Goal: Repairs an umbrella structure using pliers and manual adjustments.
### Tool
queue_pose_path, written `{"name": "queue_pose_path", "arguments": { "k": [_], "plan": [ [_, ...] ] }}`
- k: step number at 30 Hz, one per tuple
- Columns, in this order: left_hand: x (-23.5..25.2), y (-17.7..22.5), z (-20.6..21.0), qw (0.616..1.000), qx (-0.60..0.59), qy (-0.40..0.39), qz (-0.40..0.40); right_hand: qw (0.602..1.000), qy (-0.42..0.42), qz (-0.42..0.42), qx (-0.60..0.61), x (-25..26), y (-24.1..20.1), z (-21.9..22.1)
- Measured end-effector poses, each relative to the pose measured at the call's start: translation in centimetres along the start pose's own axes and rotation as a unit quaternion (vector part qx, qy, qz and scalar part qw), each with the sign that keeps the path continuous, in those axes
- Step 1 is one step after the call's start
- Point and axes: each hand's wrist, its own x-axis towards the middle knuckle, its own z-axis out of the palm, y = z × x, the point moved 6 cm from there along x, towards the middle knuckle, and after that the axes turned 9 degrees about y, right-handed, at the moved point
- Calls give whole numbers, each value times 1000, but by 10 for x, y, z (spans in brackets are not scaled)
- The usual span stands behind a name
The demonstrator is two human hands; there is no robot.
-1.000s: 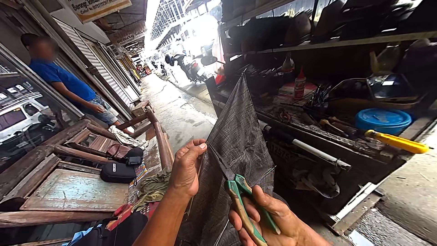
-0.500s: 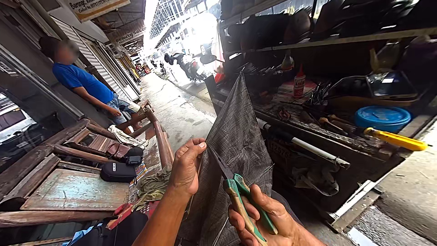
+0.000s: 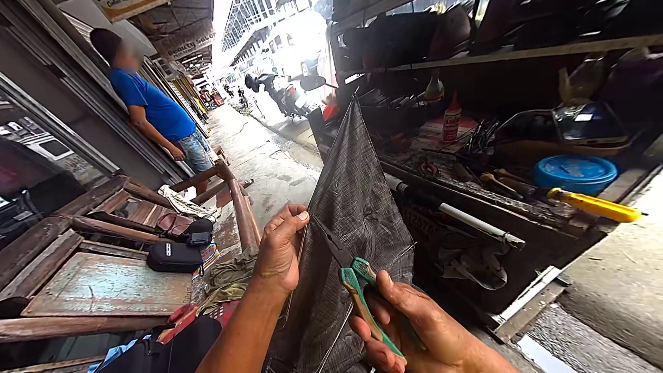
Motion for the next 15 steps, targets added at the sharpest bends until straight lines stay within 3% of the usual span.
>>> {"name": "queue_pose_path", "arguments": {
  "k": [7,10,15],
  "plan": [
    [3,-6,0,1000,13,-4,7,948,159,-23,-273,-6,-23,-11],
    [4,-7,0,1000,19,-1,19,961,133,12,-243,-9,-30,-10],
    [3,-2,-2,998,41,1,48,987,41,133,-81,-15,-45,-2]
  ]
}}
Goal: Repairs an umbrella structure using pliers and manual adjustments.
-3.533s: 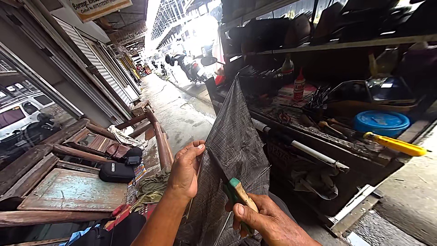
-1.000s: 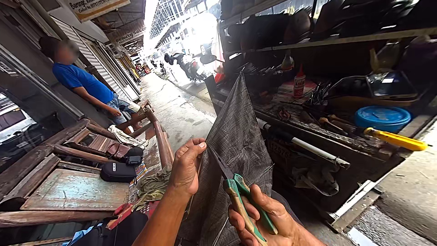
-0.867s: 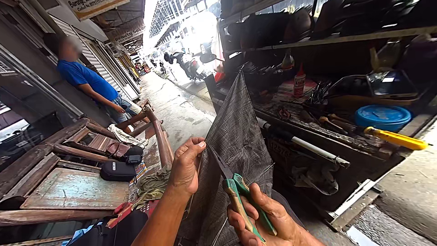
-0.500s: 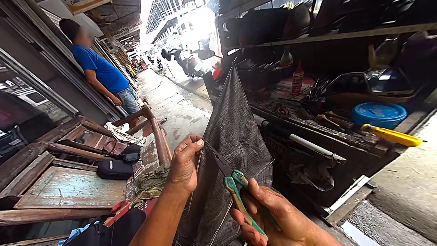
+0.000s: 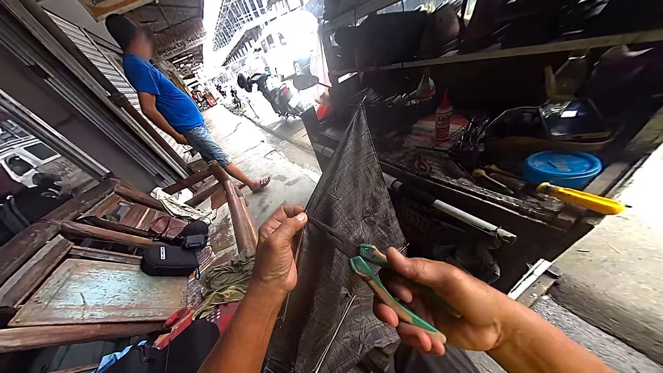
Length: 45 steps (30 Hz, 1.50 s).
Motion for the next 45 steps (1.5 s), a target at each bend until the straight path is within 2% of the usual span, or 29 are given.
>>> {"name": "queue_pose_path", "arguments": {
  "k": [4,10,16,22,25,28,31,36,45],
  "plan": [
    [0,5,1,1000,12,-7,24,995,-43,34,86,-3,-11,4],
    [0,6,0,999,20,-6,34,994,-51,19,97,2,-1,5],
    [0,1,-2,999,22,-3,30,997,5,4,72,5,4,3],
    [3,-8,-2,997,38,-13,60,989,112,-9,-95,-1,-10,-1],
    [4,-9,1,996,56,-16,72,992,98,14,-83,-5,-16,-3],
    [3,-4,2,996,61,-14,70,998,39,16,-56,-3,-13,-8],
    [2,0,1,997,58,-12,50,997,2,-32,-70,5,-2,-13],
    [1,6,0,998,58,0,16,981,59,-137,-123,17,23,-11],
    [-3,11,-2,999,44,-2,14,958,110,-212,-158,26,41,0]
  ]
}}
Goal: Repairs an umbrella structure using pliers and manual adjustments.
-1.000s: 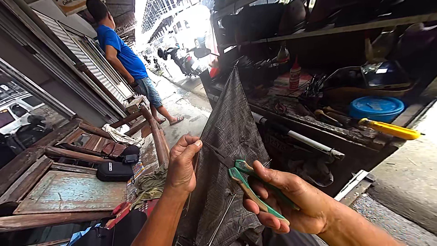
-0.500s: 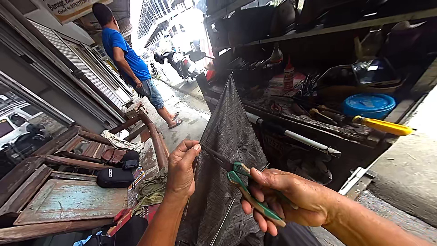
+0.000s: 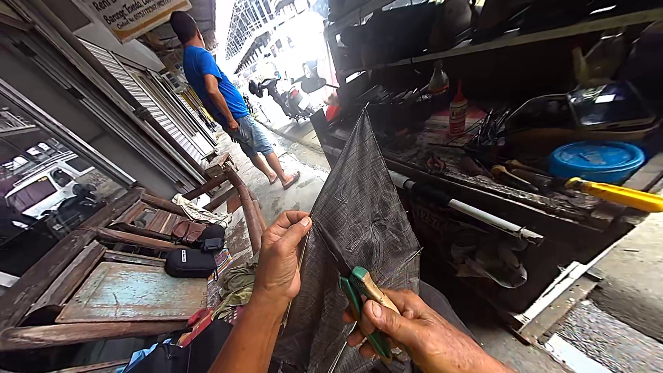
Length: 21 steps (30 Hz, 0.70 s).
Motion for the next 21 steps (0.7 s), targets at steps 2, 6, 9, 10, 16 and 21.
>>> {"name": "queue_pose_path", "arguments": {
  "k": [2,6,9,10,16,21],
  "plan": [
    [0,0,0,1000,2,0,1,1000,14,-6,3,0,-1,5],
    [0,-1,-1,1000,3,0,7,999,38,0,8,0,0,15],
    [-1,0,-1,1000,1,1,9,998,56,4,-3,-1,1,20],
    [-1,0,-2,1000,0,2,10,998,58,7,-8,-2,1,21],
    [-2,3,-1,1000,4,5,9,998,65,23,-10,-3,5,24],
    [-2,1,1,1000,6,1,13,997,83,6,-7,-1,3,26]
  ]
}}
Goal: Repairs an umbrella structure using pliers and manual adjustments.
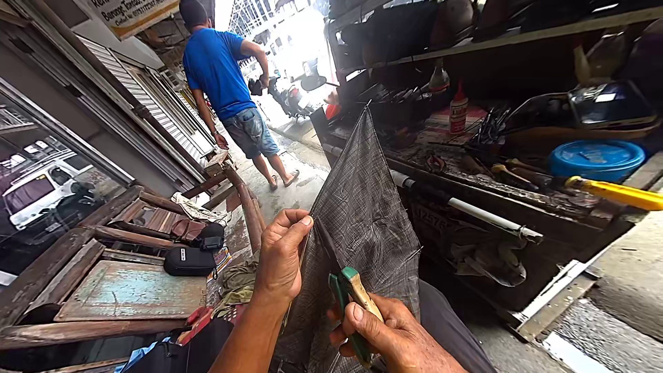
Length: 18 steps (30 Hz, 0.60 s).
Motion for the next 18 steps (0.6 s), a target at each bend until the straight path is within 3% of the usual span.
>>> {"name": "queue_pose_path", "arguments": {
  "k": [9,18],
  "plan": [
    [-4,-3,3,999,19,4,31,1000,-3,3,-4,0,0,4],
    [-6,-8,4,999,21,2,34,996,-29,-20,80,2,6,2]
  ]
}}
